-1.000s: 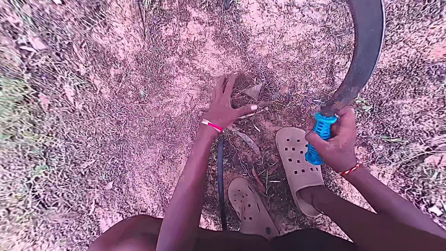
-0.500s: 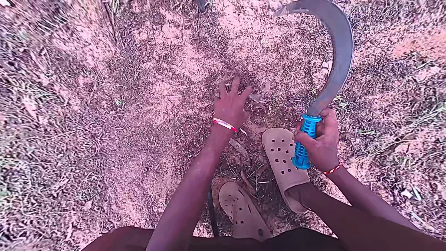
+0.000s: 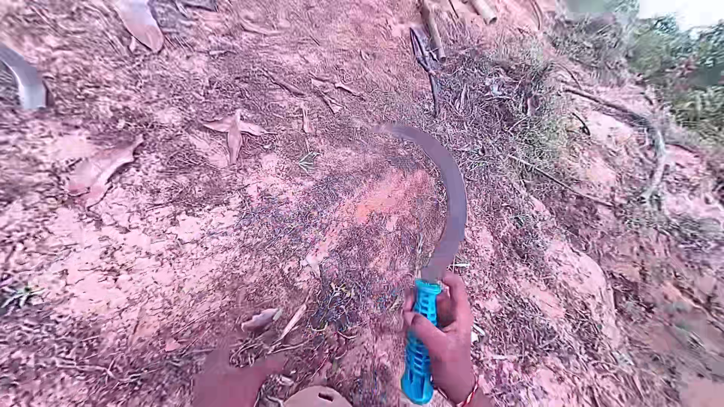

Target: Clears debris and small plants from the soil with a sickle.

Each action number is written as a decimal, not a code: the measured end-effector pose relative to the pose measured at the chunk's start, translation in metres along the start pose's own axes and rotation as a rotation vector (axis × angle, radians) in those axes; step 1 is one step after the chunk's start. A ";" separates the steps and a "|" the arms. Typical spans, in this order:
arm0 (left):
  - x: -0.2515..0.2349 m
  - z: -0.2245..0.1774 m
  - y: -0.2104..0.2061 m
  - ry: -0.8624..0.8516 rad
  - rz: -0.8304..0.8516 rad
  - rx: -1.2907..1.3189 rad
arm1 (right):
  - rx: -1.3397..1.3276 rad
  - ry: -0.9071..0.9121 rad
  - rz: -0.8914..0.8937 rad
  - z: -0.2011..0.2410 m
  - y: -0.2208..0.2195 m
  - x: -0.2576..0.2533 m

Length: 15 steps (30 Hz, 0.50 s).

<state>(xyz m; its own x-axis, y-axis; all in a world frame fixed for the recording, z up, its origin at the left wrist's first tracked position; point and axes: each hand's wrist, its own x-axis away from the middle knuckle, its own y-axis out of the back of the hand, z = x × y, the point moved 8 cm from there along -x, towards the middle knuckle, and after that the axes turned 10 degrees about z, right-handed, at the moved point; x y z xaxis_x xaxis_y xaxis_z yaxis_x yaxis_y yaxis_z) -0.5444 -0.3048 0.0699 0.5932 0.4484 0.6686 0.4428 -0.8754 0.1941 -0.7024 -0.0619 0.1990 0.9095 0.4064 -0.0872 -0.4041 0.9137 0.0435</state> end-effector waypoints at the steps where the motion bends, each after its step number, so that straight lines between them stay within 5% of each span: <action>1: -0.017 -0.041 -0.036 -0.043 0.068 -0.022 | 0.020 0.091 -0.099 0.034 0.022 -0.009; 3: -0.034 -0.158 -0.127 -0.153 0.267 -0.067 | 0.105 0.285 -0.284 0.105 0.059 -0.012; 5: -0.034 -0.307 -0.222 -0.477 0.395 0.033 | 0.176 0.498 -0.390 0.158 0.087 -0.012; 7: -0.034 -0.399 -0.308 -0.784 0.185 0.192 | 0.205 0.643 -0.446 0.186 0.114 0.007; 8: -0.031 -0.423 -0.316 -0.852 0.099 0.256 | 0.202 0.709 -0.444 0.195 0.122 0.011; 10: -0.019 -0.396 -0.262 -0.889 0.066 0.137 | 0.235 0.789 -0.417 0.202 0.129 0.015; 11: -0.011 -0.356 -0.214 -0.757 0.207 -0.087 | 0.260 0.806 -0.395 0.198 0.128 0.016; 15: -0.064 -0.120 -0.022 -0.645 -0.384 -0.571 | 0.299 0.767 -0.420 0.169 0.110 0.013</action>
<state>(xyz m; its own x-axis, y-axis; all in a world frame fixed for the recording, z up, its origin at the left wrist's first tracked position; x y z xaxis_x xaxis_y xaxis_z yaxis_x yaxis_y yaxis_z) -0.6730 -0.3358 0.1093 0.8084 0.5885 -0.0075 0.3904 -0.5266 0.7552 -0.7183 0.0438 0.3711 0.6189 0.0308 -0.7849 0.0832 0.9910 0.1045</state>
